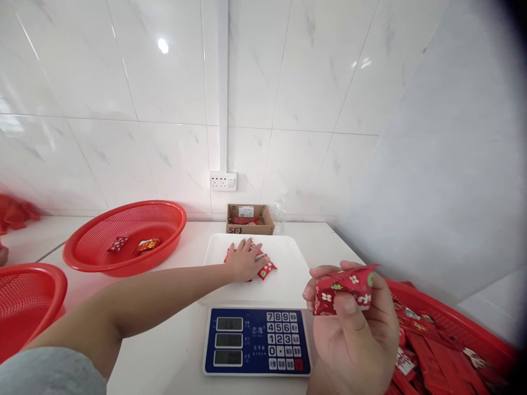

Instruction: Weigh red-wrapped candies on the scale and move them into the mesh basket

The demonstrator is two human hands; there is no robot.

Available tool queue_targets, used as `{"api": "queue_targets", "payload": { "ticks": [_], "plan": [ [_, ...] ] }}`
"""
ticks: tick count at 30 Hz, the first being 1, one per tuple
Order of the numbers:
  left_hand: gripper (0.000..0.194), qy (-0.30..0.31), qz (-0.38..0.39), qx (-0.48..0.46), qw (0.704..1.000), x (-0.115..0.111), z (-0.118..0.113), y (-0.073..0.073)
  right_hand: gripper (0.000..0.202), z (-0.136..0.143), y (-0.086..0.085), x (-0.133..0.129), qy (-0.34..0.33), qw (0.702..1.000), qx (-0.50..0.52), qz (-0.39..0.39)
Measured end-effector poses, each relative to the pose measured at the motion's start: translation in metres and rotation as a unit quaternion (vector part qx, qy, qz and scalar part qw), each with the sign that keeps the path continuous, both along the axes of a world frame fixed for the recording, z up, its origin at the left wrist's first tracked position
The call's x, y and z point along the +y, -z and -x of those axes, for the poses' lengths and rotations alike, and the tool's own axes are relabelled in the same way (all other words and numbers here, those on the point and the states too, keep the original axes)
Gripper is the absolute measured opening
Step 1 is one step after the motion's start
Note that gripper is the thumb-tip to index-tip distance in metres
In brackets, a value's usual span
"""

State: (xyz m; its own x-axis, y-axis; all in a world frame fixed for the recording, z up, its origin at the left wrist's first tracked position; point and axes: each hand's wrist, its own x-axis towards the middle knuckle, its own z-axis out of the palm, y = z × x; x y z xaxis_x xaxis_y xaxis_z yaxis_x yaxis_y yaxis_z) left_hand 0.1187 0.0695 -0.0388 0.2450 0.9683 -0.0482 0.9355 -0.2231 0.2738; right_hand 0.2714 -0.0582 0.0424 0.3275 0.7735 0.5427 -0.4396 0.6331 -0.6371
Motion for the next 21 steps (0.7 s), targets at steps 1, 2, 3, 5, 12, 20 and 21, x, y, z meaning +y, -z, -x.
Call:
{"api": "queue_targets", "payload": {
  "ticks": [1, 2, 3, 5, 12, 20, 21],
  "plan": [
    [0.072, 0.013, -0.007, 0.001, 1.000, -0.001, 0.000, 0.001, 0.018, 0.000, 0.000, 0.000, 0.000, 1.000, -0.001, 0.001],
    [0.070, 0.031, -0.013, 0.001, 0.999, -0.002, 0.002, 0.001, 0.018, 0.000, 0.000, -0.001, 0.001, 1.000, -0.002, 0.001],
    [0.068, 0.053, -0.018, 0.002, 0.998, -0.003, 0.004, 0.000, 0.019, 0.000, 0.000, -0.001, 0.005, 1.000, -0.002, 0.001],
    [0.064, 0.104, -0.022, 0.005, 0.994, -0.005, 0.011, -0.004, 0.019, 0.000, -0.001, -0.001, 0.013, 1.000, -0.001, -0.001],
    [0.067, 0.169, -0.045, 0.033, 0.984, 0.002, 0.046, -0.021, 0.018, 0.001, -0.001, -0.001, 0.011, 1.000, -0.008, -0.001],
    [0.063, 0.045, -0.068, 0.151, 0.985, -0.012, 0.183, -0.037, 0.019, 0.001, 0.001, 0.000, 0.013, 1.000, 0.008, 0.000],
    [0.061, 0.034, -0.058, 0.168, 0.983, -0.019, 0.200, -0.039, 0.018, 0.000, 0.000, 0.000, 0.009, 1.000, 0.005, 0.003]
  ]
}}
